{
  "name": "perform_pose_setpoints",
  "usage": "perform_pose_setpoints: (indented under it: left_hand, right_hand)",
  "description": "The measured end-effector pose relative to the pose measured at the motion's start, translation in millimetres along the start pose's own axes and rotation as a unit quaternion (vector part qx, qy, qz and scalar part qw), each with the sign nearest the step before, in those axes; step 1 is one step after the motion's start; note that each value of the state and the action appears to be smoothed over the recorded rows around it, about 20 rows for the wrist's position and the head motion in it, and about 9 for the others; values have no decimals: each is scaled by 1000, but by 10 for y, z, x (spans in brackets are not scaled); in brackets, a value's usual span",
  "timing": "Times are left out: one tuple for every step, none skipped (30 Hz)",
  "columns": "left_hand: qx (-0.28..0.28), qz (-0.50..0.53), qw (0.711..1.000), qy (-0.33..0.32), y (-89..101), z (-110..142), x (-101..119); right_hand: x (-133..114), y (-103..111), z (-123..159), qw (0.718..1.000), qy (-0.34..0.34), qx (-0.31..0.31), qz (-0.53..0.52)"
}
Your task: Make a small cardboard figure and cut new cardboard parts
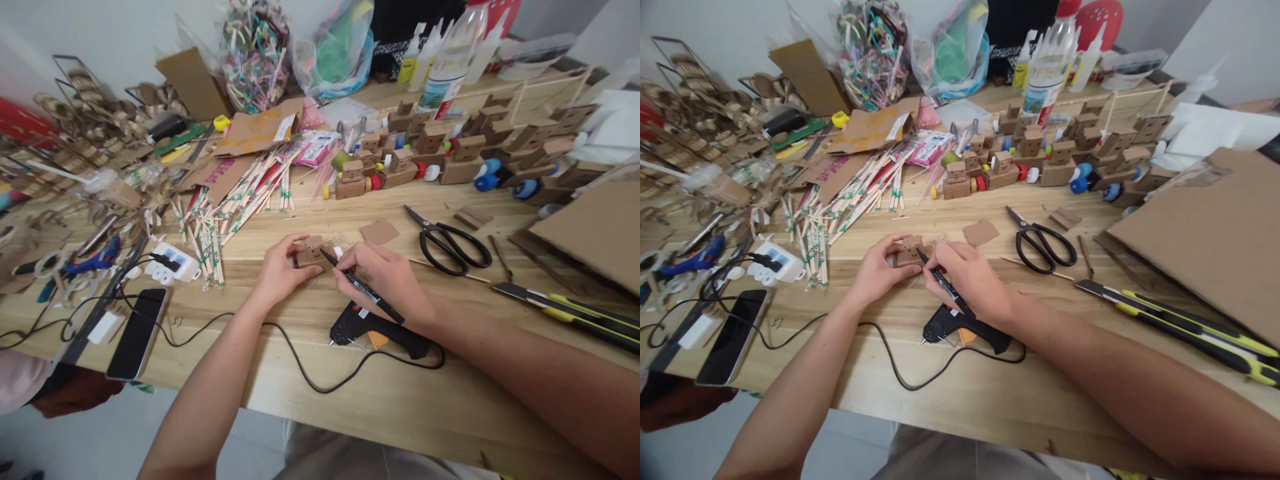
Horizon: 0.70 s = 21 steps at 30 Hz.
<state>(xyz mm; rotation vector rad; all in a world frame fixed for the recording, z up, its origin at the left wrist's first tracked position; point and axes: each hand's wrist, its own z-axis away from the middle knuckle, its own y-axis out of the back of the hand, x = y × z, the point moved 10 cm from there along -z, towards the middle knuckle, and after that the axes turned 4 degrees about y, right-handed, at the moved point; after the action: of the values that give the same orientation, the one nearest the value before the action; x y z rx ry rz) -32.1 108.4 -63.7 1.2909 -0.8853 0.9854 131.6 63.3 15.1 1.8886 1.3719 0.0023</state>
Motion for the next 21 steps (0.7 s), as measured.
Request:
perform_pose_setpoints:
  left_hand:
    - [1, -1, 1000, 0, 1, -1, -3]
    - [0, -2, 1000, -1, 0, -2, -6]
    - [-1, -3, 1000, -1, -2, -4, -10]
    - [-2, -5, 1000, -1, -3, -6, -14]
    - [-3, -6, 1000, -2, -2, -8, -16]
    - [-3, -8, 1000, -3, -1, -9, -17]
    - [-3, -10, 1000, -3, 0, -10, -18]
    - [-4, -11, 1000, -3, -1, -10, -19]
    - [-5, -12, 1000, -3, -1, -10, -19]
    - [-5, -12, 1000, -3, -2, -9, -20]
    - [-5, -13, 1000, -3, -3, -7, -21]
    - [-4, -14, 1000, -3, -2, -5, -21]
    - [-4, -15, 1000, -3, -1, -3, -22]
    - [-4, -16, 1000, -2, -2, -1, -22]
    - [-4, -16, 1000, -3, -2, 1, -21]
    - [-5, -14, 1000, -4, -3, 2, -18]
    - [-6, -11, 1000, -5, -4, 2, -12]
    - [-7, -7, 1000, -7, -5, 2, -5]
    - [-8, -3, 1000, -9, -6, 1, 3]
    - [-9, -2, 1000, -12, -6, -1, 11]
    - [-9, -2, 1000, -14, -6, -2, 17]
  right_hand:
    - [7, -7, 2, 1000, -4, -4, -1]
    - [14, -14, 4, 1000, -7, -6, -3]
    - [19, -17, 4, 1000, -8, -8, -4]
    - [19, -20, 3, 1000, -8, -9, -6]
    - [18, -20, 2, 1000, -7, -9, -7]
    - [16, -19, -1, 1000, -6, -8, -8]
    - [16, -19, -4, 1000, -6, -8, -9]
    - [17, -18, -7, 1000, -6, -7, -8]
    - [16, -17, -10, 1000, -5, -7, -8]
    - [13, -15, -12, 1000, -3, -5, -9]
    - [8, -8, -12, 1000, 0, -1, -10]
    - [0, 1, -11, 1000, 6, 3, -12]
    - [-9, 10, -8, 1000, 11, 7, -15]
    - [-20, 16, -3, 1000, 18, 9, -19]
    - [-32, 21, 3, 999, 24, 10, -25]
    - [-42, 24, 10, 999, 28, 9, -31]
    - [-60, 24, 15, 999, 36, 7, -40]
    - [-88, 19, 20, 998, 47, 2, -52]
    - [-122, 14, 24, 996, 61, -3, -64]
    - [-157, 10, 27, 994, 75, -7, -75]
    - [-190, 4, 28, 993, 88, -12, -83]
